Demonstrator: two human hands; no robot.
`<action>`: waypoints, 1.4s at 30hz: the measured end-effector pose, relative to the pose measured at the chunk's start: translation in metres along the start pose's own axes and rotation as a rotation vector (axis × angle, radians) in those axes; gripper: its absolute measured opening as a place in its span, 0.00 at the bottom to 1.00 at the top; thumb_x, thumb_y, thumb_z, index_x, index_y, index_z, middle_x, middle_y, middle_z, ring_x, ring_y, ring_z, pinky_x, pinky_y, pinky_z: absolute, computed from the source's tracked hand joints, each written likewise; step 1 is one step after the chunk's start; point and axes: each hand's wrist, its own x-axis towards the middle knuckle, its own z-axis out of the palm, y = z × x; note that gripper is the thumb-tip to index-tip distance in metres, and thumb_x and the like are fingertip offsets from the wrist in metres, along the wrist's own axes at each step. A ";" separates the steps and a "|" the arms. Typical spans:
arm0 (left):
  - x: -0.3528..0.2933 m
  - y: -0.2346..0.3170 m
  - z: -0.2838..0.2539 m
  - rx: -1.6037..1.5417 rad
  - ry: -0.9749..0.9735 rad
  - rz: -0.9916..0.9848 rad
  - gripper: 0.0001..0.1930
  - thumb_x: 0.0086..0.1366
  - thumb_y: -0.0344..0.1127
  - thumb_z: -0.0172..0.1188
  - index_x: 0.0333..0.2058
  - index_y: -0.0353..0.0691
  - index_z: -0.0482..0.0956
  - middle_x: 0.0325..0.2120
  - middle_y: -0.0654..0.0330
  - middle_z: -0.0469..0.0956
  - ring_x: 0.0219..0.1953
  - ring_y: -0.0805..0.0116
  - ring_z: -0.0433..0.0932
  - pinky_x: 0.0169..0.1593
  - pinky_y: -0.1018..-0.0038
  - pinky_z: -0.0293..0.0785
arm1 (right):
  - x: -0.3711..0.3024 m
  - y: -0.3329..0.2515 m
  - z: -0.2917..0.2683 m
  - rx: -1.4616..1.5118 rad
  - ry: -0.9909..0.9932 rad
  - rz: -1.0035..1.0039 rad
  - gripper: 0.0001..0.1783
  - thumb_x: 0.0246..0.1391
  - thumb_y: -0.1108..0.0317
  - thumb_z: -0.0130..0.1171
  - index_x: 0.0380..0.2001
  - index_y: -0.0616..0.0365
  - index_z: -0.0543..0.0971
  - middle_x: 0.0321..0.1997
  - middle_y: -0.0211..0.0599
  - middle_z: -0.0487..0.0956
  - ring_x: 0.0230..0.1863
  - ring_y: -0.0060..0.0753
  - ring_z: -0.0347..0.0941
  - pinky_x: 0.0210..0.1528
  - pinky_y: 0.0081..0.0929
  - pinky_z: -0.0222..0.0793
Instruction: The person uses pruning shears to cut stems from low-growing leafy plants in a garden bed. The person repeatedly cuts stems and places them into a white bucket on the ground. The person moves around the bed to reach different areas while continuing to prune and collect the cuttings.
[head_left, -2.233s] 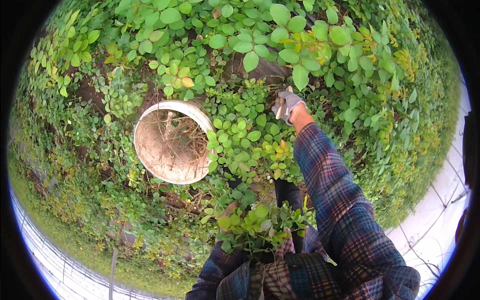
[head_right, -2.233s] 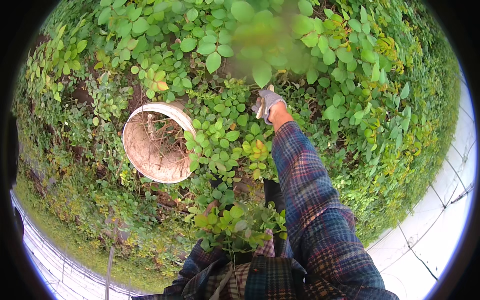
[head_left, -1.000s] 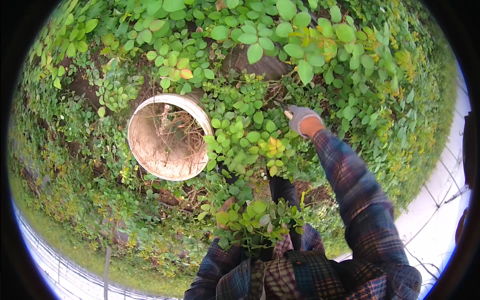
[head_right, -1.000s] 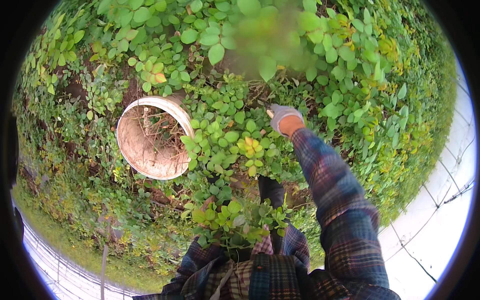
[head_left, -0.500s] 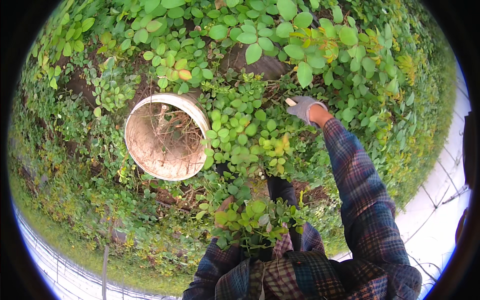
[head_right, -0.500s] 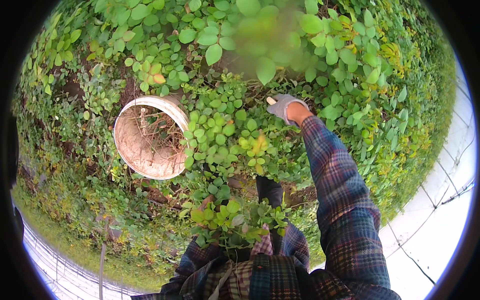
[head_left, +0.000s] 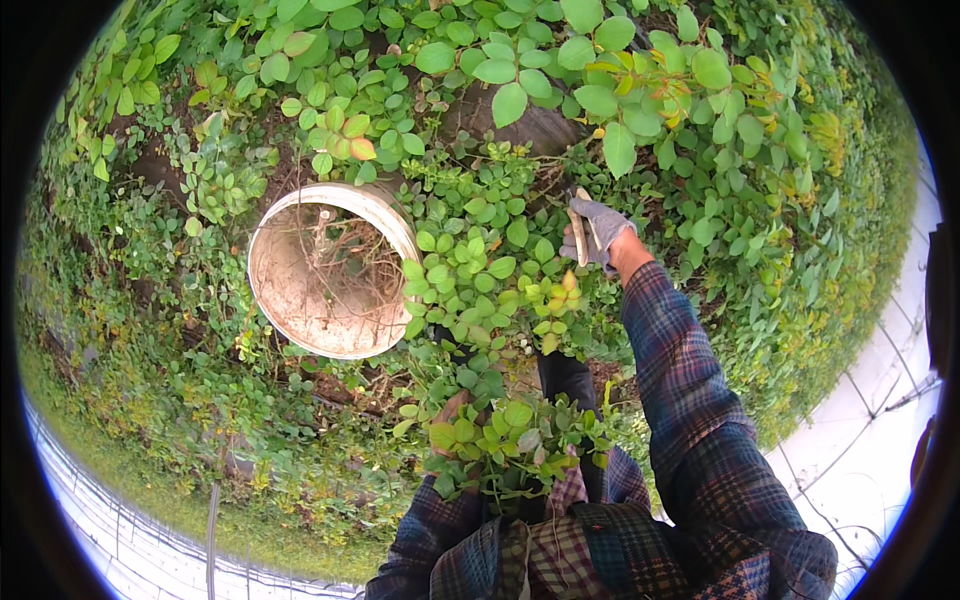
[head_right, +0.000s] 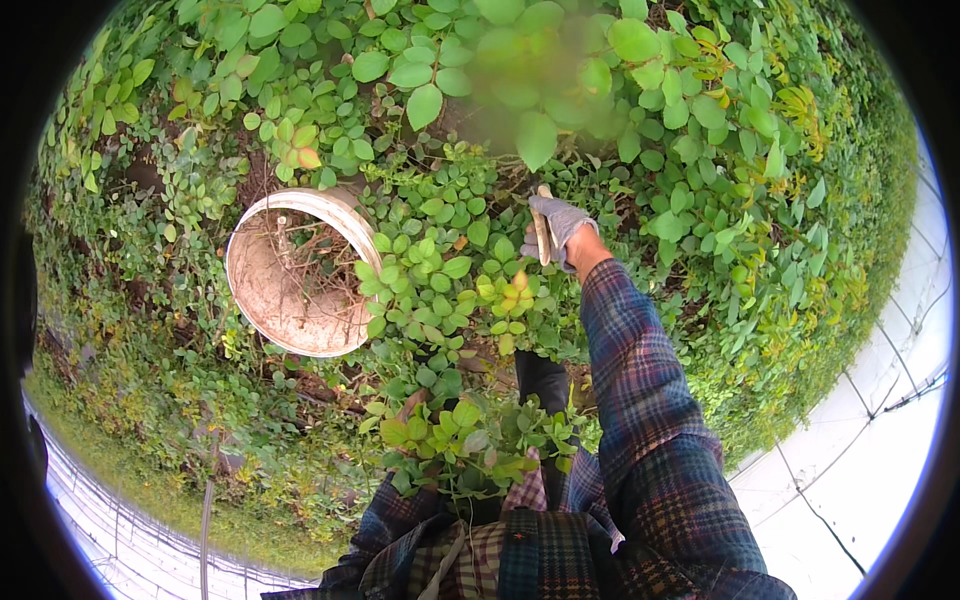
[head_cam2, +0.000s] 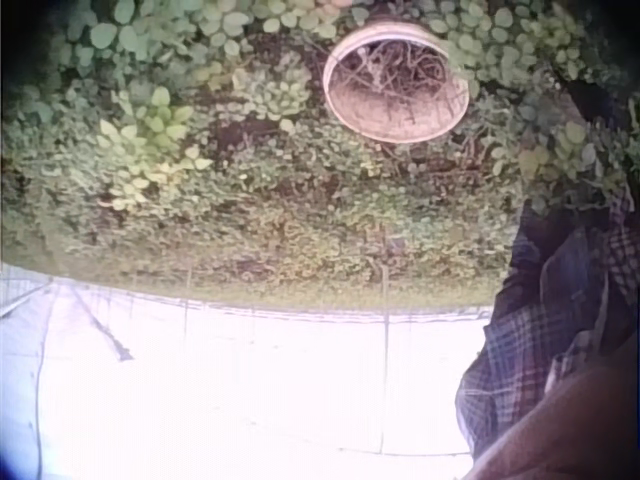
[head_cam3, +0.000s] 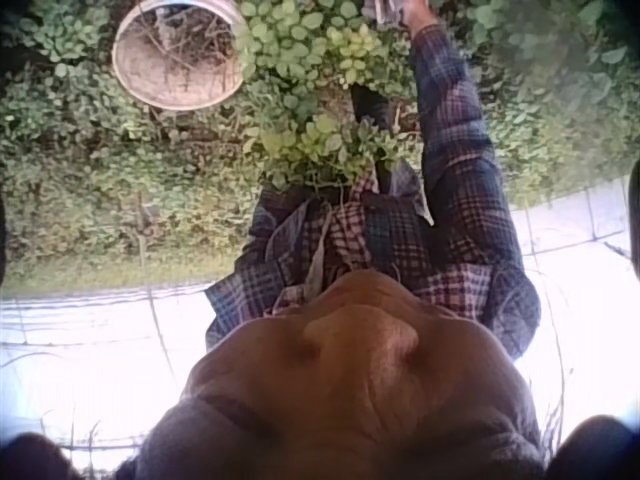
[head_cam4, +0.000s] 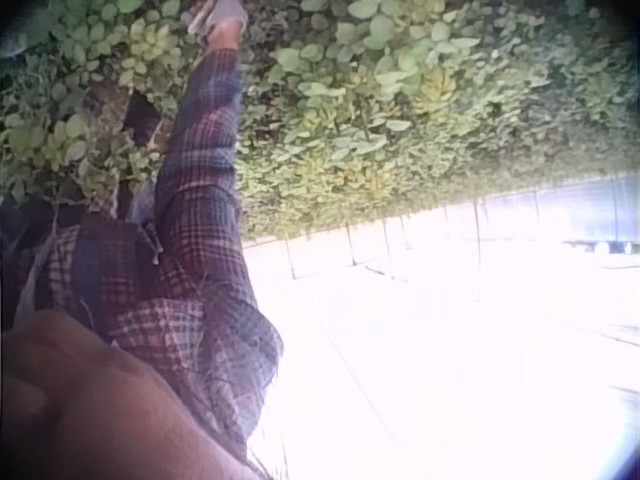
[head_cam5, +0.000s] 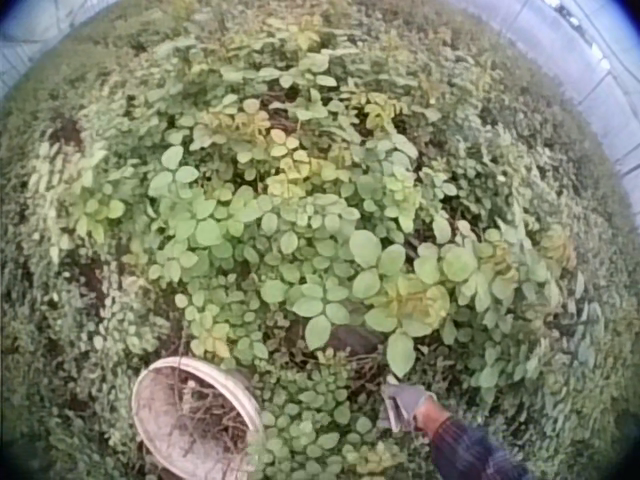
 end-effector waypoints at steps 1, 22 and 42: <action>-0.003 0.000 0.002 0.103 0.173 0.022 0.17 0.72 0.34 0.57 0.54 0.29 0.75 0.46 0.53 0.80 0.41 0.65 0.82 0.41 0.70 0.83 | 0.000 0.001 0.002 0.006 0.001 -0.002 0.35 0.58 0.52 0.63 0.63 0.56 0.65 0.49 0.52 0.73 0.50 0.58 0.74 0.54 0.61 0.75; 0.007 -0.010 -0.021 0.248 0.101 -0.079 0.22 0.73 0.37 0.55 0.60 0.31 0.69 0.53 0.54 0.76 0.47 0.66 0.79 0.48 0.70 0.81 | 0.018 0.012 0.007 0.318 -0.081 -0.123 0.19 0.58 0.49 0.63 0.45 0.50 0.80 0.27 0.36 0.76 0.31 0.43 0.76 0.40 0.44 0.77; -0.004 -0.003 -0.006 -0.100 0.081 -0.078 0.21 0.73 0.34 0.50 0.60 0.27 0.68 0.55 0.47 0.74 0.51 0.56 0.80 0.52 0.60 0.82 | 0.023 0.010 0.029 0.023 0.066 -0.083 0.33 0.56 0.45 0.63 0.57 0.52 0.68 0.40 0.41 0.73 0.33 0.46 0.73 0.35 0.48 0.78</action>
